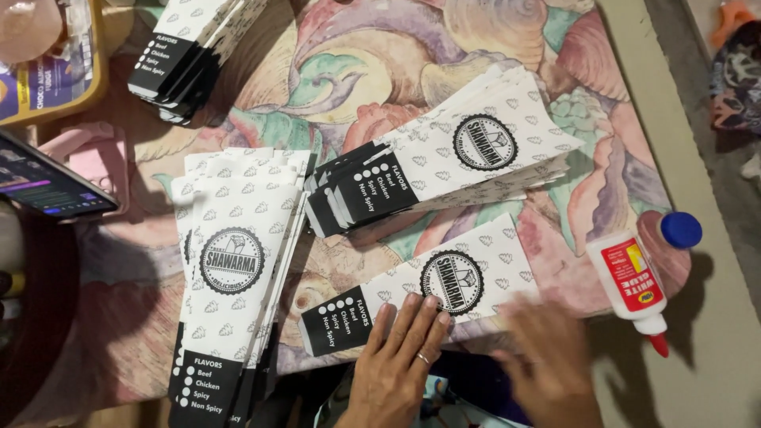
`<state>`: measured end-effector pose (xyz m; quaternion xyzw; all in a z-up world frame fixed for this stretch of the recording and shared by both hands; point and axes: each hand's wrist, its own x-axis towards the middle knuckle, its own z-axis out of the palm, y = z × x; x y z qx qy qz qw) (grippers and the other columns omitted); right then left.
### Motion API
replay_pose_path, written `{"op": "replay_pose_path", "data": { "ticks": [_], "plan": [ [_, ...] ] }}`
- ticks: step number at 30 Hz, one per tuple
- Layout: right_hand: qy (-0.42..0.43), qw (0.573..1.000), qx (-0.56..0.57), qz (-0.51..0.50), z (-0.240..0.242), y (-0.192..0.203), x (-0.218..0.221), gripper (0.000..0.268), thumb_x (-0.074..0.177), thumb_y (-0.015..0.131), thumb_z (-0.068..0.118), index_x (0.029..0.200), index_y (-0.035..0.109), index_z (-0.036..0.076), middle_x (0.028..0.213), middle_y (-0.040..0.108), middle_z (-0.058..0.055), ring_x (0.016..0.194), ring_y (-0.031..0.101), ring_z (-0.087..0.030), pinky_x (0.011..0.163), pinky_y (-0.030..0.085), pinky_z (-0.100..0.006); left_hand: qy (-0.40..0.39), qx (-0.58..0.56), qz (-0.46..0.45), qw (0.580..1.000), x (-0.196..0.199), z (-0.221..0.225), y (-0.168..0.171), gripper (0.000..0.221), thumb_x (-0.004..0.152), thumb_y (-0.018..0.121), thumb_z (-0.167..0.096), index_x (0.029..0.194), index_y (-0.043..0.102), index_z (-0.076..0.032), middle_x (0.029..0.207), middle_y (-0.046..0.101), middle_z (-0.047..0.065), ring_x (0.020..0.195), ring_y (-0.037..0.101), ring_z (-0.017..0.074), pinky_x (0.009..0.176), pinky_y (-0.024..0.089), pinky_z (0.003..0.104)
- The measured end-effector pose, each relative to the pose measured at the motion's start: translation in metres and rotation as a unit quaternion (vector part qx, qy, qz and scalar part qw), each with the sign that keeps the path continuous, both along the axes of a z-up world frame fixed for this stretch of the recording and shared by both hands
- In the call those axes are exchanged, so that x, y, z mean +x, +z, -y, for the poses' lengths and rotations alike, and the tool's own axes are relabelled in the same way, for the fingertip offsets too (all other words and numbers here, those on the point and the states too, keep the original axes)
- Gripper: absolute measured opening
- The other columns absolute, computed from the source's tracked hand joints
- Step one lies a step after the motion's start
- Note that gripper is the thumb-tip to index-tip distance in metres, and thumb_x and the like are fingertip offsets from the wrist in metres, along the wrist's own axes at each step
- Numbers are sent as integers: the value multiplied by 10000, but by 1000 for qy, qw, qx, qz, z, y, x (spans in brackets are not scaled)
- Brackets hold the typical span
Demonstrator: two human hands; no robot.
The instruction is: The person applies glue from a bottle to the edges of paper food containers and presses the edges together by hand.
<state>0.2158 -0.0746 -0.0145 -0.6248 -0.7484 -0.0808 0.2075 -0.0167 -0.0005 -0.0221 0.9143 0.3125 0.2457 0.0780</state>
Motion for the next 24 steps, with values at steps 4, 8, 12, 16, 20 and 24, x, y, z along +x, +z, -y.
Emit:
{"op": "replay_pose_path", "data": {
  "ticks": [4,8,12,16,20,24],
  "plan": [
    [-69,993,92,-39,-7,20,13,334,981,662,192,1218,713,-37,1398,637,-276,1339,605,-471,1203,440,-531,2,-5,-15,1000,1,0,1,489,1113,261,-119,1580,392,-59,1644,378,153,1543,327,361,1259,272,550],
    [-26,989,123,-76,-35,40,-3,220,989,644,99,1117,721,-63,1191,676,-269,1134,663,-437,1070,504,-515,-44,-29,30,998,3,-9,13,464,1116,287,-113,1541,448,-22,1590,462,193,1490,423,409,1222,301,566],
    [83,988,64,-109,-72,53,-19,294,957,687,109,1213,689,-37,1325,663,-204,1247,644,-376,1088,536,-460,-84,-55,46,994,6,-17,15,420,1080,485,-57,1496,517,-7,1558,502,208,1473,433,425,1201,309,609],
    [67,996,-43,-27,-77,39,-12,536,972,597,360,1419,559,65,1475,584,-102,1406,517,-298,1169,389,-467,-19,-116,128,985,11,-29,29,355,990,651,-14,1342,622,23,1414,605,200,1319,550,389,992,429,511],
    [40,996,-70,42,-74,31,-10,717,925,576,534,1499,487,114,1551,530,-62,1471,452,-293,1243,271,-496,91,-82,81,989,11,-34,31,376,1040,443,-5,1404,526,39,1463,530,219,1354,503,406,934,461,485],
    [37,993,-100,57,-72,30,-5,808,922,541,587,1570,398,127,1627,438,-41,1533,358,-270,1263,218,-502,128,-87,6,988,-10,-22,2,679,674,599,202,1348,578,122,1540,478,275,1414,441,430,1151,405,547]
  ]
}}
